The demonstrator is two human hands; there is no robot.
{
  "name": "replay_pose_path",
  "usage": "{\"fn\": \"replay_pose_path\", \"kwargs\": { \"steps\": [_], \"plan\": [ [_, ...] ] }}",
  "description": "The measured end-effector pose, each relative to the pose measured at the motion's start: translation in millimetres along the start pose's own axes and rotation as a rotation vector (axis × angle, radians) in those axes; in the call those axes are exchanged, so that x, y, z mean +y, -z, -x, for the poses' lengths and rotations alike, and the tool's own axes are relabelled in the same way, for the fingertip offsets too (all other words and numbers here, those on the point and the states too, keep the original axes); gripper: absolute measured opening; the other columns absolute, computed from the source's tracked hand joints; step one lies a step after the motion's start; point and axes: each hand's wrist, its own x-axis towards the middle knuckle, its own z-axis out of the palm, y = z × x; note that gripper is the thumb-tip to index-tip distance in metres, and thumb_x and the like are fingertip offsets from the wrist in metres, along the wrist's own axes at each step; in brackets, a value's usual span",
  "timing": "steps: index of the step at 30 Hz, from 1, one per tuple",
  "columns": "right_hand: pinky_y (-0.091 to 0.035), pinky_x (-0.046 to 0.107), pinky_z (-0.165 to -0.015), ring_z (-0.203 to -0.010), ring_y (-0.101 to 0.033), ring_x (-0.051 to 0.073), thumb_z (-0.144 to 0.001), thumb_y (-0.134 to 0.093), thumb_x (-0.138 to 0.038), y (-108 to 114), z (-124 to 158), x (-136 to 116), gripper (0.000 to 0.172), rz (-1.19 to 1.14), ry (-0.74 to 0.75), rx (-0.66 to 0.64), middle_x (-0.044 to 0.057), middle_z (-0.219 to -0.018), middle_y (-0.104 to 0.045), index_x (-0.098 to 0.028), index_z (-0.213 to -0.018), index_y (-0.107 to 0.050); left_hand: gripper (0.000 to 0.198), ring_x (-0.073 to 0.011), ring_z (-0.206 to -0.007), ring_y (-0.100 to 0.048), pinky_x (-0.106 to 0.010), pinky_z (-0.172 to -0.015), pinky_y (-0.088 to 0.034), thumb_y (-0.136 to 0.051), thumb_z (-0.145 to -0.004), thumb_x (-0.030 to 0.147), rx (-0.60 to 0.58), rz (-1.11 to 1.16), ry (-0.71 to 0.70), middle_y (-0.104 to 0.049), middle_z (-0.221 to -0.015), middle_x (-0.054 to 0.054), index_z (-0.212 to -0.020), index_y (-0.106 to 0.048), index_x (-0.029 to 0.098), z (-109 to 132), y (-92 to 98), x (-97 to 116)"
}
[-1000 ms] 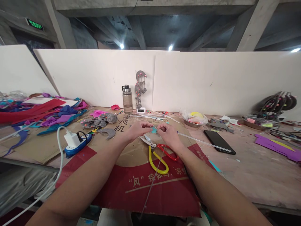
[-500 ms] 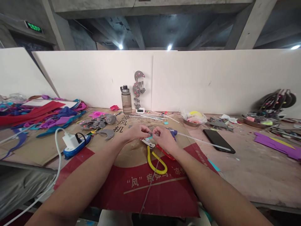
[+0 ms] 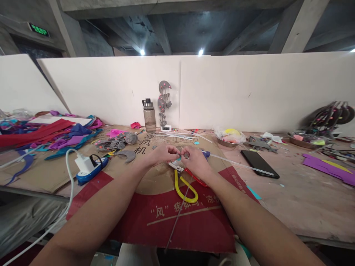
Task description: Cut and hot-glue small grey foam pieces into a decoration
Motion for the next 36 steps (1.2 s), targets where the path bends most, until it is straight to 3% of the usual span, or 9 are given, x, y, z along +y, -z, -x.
{"fn": "replay_pose_path", "kwargs": {
  "steps": [5,12,16,27,32,36],
  "plan": [
    [-0.037,0.028,-0.073,-0.078,-0.053,0.016,-0.078,-0.053,-0.011,-0.9,1.8,1.1,0.009,0.036,0.042,0.025,0.003,-0.08,-0.061,-0.019,-0.076,-0.056,0.018,-0.0083,-0.048,-0.051,-0.019,-0.046,-0.039,-0.064,-0.072,0.032,0.058,-0.057,-0.001,-0.063,-0.062,0.0,-0.076,-0.071,0.015,-2.2,-1.2,-3.0],
    [-0.037,0.027,-0.065,-0.066,-0.049,0.015,-0.08,-0.056,-0.021,2.1,2.5,-4.5,0.017,-0.062,-0.031,0.092,-0.002,-0.072,-0.052,-0.018,-0.097,-0.053,0.016,-0.0094,-0.047,-0.053,-0.019,-0.044,-0.041,-0.064,-0.07,0.03,0.239,-0.046,0.024,-0.062,-0.056,0.0,-0.075,-0.066,0.015,-6.6,-3.5,-7.6],
    [-0.037,0.028,-0.065,-0.066,-0.048,0.015,-0.082,-0.052,-0.023,1.9,2.8,-4.1,0.011,-0.113,-0.005,0.099,-0.002,-0.071,-0.051,-0.019,-0.092,-0.052,0.013,-0.0089,-0.047,-0.053,-0.019,-0.044,-0.042,-0.063,-0.07,0.027,0.277,-0.01,0.025,-0.06,-0.055,0.002,-0.074,-0.064,0.015,-5.3,-4.2,-3.0],
    [-0.037,0.028,-0.066,-0.069,-0.051,0.016,-0.083,-0.048,-0.021,2.8,0.8,-2.6,0.011,-0.191,-0.044,0.091,0.001,-0.073,-0.06,-0.02,-0.076,-0.056,0.024,-0.0152,-0.063,-0.066,-0.024,-0.054,-0.054,-0.07,-0.072,0.036,0.212,0.139,-0.003,-0.067,-0.067,-0.003,-0.081,-0.066,0.014,-2.8,-11.3,3.4],
    [-0.036,0.028,-0.064,-0.065,-0.049,0.015,-0.081,-0.049,-0.018,3.2,0.7,-2.7,0.01,-0.151,-0.024,0.103,0.0,-0.069,-0.057,-0.02,-0.073,-0.053,0.03,-0.0166,-0.07,-0.07,-0.027,-0.061,-0.057,-0.072,-0.071,0.032,0.157,0.216,0.027,-0.071,-0.084,-0.007,-0.092,-0.067,0.013,-0.6,-11.8,5.7],
    [-0.036,0.028,-0.064,-0.065,-0.048,0.015,-0.082,-0.049,-0.017,3.0,2.3,-4.6,0.01,-0.086,0.015,0.116,0.0,-0.068,-0.055,-0.021,-0.072,-0.052,0.025,-0.0155,-0.068,-0.07,-0.025,-0.059,-0.057,-0.072,-0.071,0.03,0.17,0.221,0.041,-0.07,-0.081,-0.006,-0.088,-0.067,0.012,-1.6,-11.2,2.8]
  ]
}}
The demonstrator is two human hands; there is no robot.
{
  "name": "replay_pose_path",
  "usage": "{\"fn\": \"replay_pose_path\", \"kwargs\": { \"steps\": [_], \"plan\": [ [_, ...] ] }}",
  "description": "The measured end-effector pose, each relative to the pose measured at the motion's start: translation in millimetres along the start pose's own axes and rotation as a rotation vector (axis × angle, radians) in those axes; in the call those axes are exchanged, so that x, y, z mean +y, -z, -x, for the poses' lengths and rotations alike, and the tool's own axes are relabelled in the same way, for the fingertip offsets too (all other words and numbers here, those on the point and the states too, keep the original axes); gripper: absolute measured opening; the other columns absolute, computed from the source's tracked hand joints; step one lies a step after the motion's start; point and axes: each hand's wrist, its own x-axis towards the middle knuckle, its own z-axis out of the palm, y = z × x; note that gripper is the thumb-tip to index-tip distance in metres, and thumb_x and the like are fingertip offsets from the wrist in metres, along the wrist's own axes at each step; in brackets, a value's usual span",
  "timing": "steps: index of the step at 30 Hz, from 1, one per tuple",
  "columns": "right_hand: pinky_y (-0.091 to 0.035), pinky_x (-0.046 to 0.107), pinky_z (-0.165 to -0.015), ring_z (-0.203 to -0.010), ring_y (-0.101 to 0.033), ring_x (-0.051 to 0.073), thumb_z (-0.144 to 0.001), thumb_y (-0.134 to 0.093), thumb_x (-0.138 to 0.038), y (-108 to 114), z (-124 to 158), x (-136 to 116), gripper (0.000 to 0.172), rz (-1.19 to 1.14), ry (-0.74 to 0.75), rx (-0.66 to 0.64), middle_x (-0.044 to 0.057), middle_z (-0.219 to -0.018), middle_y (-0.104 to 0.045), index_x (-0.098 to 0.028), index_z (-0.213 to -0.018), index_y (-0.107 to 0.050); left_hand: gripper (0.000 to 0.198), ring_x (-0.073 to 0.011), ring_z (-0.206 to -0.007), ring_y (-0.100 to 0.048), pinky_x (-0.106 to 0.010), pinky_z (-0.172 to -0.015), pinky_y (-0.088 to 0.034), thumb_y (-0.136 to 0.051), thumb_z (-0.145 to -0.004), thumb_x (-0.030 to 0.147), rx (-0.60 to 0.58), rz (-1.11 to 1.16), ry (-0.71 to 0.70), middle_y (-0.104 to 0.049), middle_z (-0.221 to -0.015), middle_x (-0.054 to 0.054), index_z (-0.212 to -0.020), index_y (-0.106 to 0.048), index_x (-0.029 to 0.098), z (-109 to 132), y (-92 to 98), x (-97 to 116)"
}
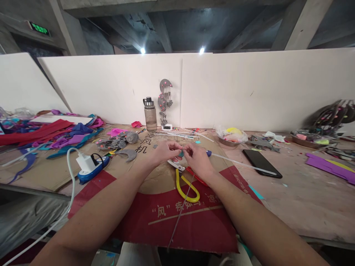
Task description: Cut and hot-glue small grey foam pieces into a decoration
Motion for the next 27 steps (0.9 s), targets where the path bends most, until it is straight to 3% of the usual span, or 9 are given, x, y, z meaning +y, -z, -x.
{"fn": "replay_pose_path", "kwargs": {
  "steps": [6,10,16,19,24,27],
  "plan": [
    [-0.038,0.029,-0.065,-0.068,-0.05,0.017,-0.083,-0.048,-0.018,-2.5,1.4,-0.2,0.004,0.012,0.012,-0.002,0.001,-0.072,-0.056,-0.02,-0.083,-0.052,0.019,-0.014,-0.06,-0.067,-0.024,-0.054,-0.056,-0.072,-0.07,0.029,0.045,-0.015,0.028,-0.068,-0.071,-0.002,-0.078,-0.064,0.014,-2.7,-1.0,-2.8],
    [-0.041,0.03,-0.071,-0.073,-0.053,0.018,-0.083,-0.048,-0.02,-3.8,2.5,0.9,0.015,-0.038,-0.02,0.004,0.002,-0.077,-0.057,-0.019,-0.098,-0.049,0.014,-0.0162,-0.064,-0.069,-0.024,-0.053,-0.054,-0.069,-0.071,0.027,0.12,0.0,0.048,-0.068,-0.069,-0.001,-0.076,-0.062,0.016,-4.8,0.0,-3.3],
    [-0.041,0.03,-0.07,-0.073,-0.053,0.017,-0.084,-0.045,-0.027,-2.3,1.7,-1.0,0.011,-0.113,-0.069,-0.035,0.002,-0.079,-0.06,-0.02,-0.088,-0.053,0.008,-0.0167,-0.069,-0.07,-0.023,-0.053,-0.051,-0.065,-0.074,0.024,0.246,0.009,0.031,-0.067,-0.076,-0.001,-0.078,-0.062,0.018,-9.3,9.6,-7.7],
    [-0.04,0.028,-0.063,-0.067,-0.051,0.015,-0.084,-0.047,-0.032,0.6,-2.6,-1.9,0.016,-0.216,-0.151,-0.085,0.001,-0.073,-0.059,-0.02,-0.082,-0.057,0.009,-0.0177,-0.067,-0.069,-0.024,-0.051,-0.049,-0.066,-0.074,0.023,0.331,-0.007,0.025,-0.066,-0.074,-0.003,-0.077,-0.06,0.016,-12.4,23.1,-8.9],
    [-0.026,0.023,-0.044,-0.046,-0.032,0.009,-0.083,-0.049,-0.043,26.8,-10.3,-7.9,0.027,-0.532,-0.378,-0.252,-0.004,-0.059,-0.046,-0.019,-0.082,-0.062,0.011,-0.0148,-0.068,-0.068,-0.021,-0.052,-0.048,-0.061,-0.076,0.025,0.585,0.044,-0.017,-0.066,-0.078,-0.003,-0.08,-0.058,0.015,-14.8,55.2,-3.6],
    [-0.029,0.022,-0.044,-0.047,-0.037,0.008,-0.081,-0.054,-0.051,50.4,-11.4,-14.5,0.034,-0.681,-0.323,-0.379,-0.002,-0.064,-0.052,-0.019,-0.086,-0.065,0.018,-0.0129,-0.064,-0.067,-0.02,-0.052,-0.049,-0.065,-0.071,0.028,0.748,0.257,-0.118,-0.066,-0.077,-0.002,-0.081,-0.059,0.015,-13.3,67.6,1.9]
  ]
}}
